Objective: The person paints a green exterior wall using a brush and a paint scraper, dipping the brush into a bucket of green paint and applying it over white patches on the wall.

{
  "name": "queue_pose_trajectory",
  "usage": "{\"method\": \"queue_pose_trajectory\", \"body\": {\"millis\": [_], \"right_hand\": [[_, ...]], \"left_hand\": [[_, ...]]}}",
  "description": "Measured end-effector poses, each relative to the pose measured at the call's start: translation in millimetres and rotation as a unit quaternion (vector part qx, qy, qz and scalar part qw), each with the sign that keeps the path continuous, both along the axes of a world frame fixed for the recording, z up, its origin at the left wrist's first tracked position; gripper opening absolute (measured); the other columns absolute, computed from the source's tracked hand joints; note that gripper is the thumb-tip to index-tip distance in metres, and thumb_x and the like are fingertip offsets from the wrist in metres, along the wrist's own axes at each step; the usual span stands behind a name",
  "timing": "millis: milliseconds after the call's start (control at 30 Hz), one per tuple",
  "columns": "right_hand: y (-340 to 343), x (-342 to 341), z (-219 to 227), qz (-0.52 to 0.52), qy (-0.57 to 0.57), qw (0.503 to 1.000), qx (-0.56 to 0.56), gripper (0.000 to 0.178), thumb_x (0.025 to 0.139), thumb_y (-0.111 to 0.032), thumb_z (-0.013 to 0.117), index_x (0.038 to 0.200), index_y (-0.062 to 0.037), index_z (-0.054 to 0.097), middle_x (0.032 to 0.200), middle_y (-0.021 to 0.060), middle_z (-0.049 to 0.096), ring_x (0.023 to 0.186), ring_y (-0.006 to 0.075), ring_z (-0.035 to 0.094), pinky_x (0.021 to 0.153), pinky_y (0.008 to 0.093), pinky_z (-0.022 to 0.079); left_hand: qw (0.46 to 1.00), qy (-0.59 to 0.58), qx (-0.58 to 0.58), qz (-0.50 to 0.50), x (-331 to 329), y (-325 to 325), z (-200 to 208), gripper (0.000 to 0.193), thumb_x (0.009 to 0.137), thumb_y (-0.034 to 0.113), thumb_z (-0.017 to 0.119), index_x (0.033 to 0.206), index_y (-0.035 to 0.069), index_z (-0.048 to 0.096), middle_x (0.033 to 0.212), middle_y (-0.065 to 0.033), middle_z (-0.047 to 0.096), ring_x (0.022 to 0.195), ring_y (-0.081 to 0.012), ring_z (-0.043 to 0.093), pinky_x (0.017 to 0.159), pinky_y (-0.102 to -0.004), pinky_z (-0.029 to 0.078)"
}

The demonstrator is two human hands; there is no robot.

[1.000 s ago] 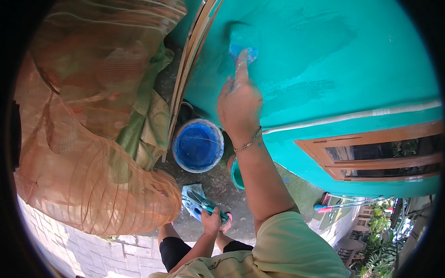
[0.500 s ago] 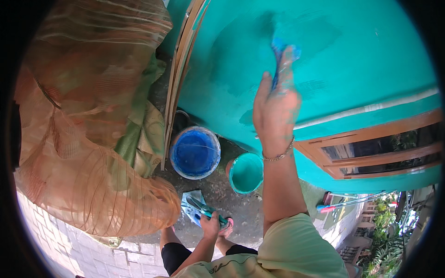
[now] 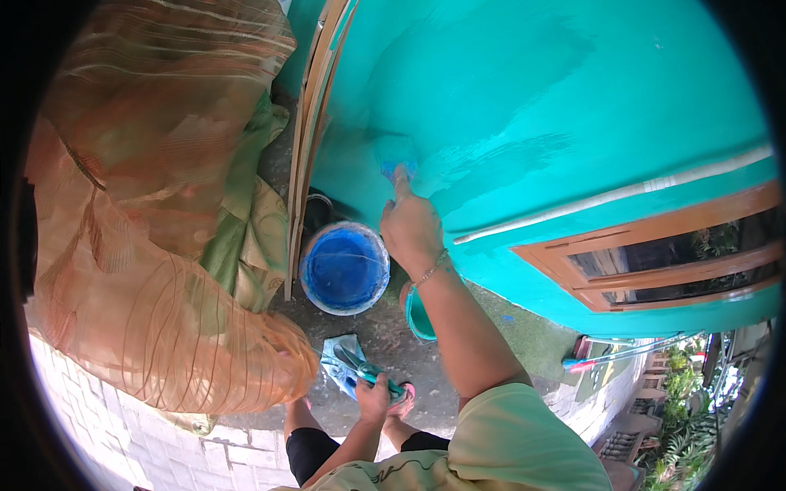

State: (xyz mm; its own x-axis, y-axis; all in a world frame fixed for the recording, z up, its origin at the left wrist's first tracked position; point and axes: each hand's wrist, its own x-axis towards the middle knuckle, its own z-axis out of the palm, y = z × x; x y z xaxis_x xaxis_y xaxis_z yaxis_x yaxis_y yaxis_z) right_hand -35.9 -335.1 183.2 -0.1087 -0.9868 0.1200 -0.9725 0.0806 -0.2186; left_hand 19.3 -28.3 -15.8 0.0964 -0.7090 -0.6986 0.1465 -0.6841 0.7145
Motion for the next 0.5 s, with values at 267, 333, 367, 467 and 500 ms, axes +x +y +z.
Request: {"method": "queue_pose_trajectory", "body": {"millis": [267, 333, 367, 467, 500], "right_hand": [[-20, 3, 163, 0.010, -0.047, 0.919, -0.390, 0.057, 0.089, -0.009, 0.054, 0.141, 0.0000, 0.035, 0.101, 0.0266, 0.064, 0.074, 0.0369, 0.065, 0.067, 0.0432, 0.052], [-39, 4, 167, 0.012, 0.013, 0.917, -0.398, 0.060, 0.088, -0.011, 0.054, 0.143, 0.0015, 0.032, 0.097, 0.0232, 0.066, 0.071, 0.0356, 0.065, 0.065, 0.0422, 0.053], [-53, 8, 155, -0.001, 0.042, 0.932, -0.361, 0.063, 0.087, -0.010, 0.055, 0.144, 0.0022, 0.029, 0.094, 0.0215, 0.067, 0.069, 0.0351, 0.065, 0.065, 0.0418, 0.053], [-87, 22, 75, -0.048, 0.157, 0.949, -0.270, 0.075, 0.080, -0.008, 0.056, 0.146, 0.0029, 0.021, 0.081, 0.0188, 0.066, 0.062, 0.0356, 0.065, 0.061, 0.0427, 0.054], [-86, 28, 54, -0.055, 0.144, 0.969, -0.193, 0.078, 0.078, -0.006, 0.057, 0.147, 0.0021, 0.020, 0.081, 0.0210, 0.066, 0.064, 0.0360, 0.066, 0.064, 0.0448, 0.054]], "left_hand": [[1.000, -0.006, 0.013, 0.005, -1, -4, 8, 0.029, 0.076, 0.023, 0.065, 0.083, -0.004, 0.056, 0.074, -0.0175, 0.063, 0.071, -0.0322, 0.063, 0.071, -0.0412, 0.049], [1.000, -0.017, 0.007, -0.005, -6, 4, -8, 0.029, 0.076, 0.023, 0.066, 0.083, -0.003, 0.056, 0.075, -0.0173, 0.063, 0.071, -0.0314, 0.063, 0.071, -0.0408, 0.049], [1.000, -0.011, 0.011, -0.003, -7, 3, -5, 0.029, 0.076, 0.023, 0.066, 0.083, -0.003, 0.056, 0.075, -0.0172, 0.063, 0.071, -0.0312, 0.063, 0.071, -0.0407, 0.049], [1.000, 0.001, 0.023, 0.005, -8, -2, 4, 0.029, 0.076, 0.023, 0.066, 0.083, -0.003, 0.055, 0.076, -0.0170, 0.063, 0.072, -0.0310, 0.063, 0.072, -0.0405, 0.049], [1.000, 0.007, 0.025, 0.006, -9, -4, 7, 0.029, 0.076, 0.023, 0.066, 0.083, -0.003, 0.055, 0.076, -0.0170, 0.063, 0.073, -0.0311, 0.063, 0.072, -0.0405, 0.048]]}}
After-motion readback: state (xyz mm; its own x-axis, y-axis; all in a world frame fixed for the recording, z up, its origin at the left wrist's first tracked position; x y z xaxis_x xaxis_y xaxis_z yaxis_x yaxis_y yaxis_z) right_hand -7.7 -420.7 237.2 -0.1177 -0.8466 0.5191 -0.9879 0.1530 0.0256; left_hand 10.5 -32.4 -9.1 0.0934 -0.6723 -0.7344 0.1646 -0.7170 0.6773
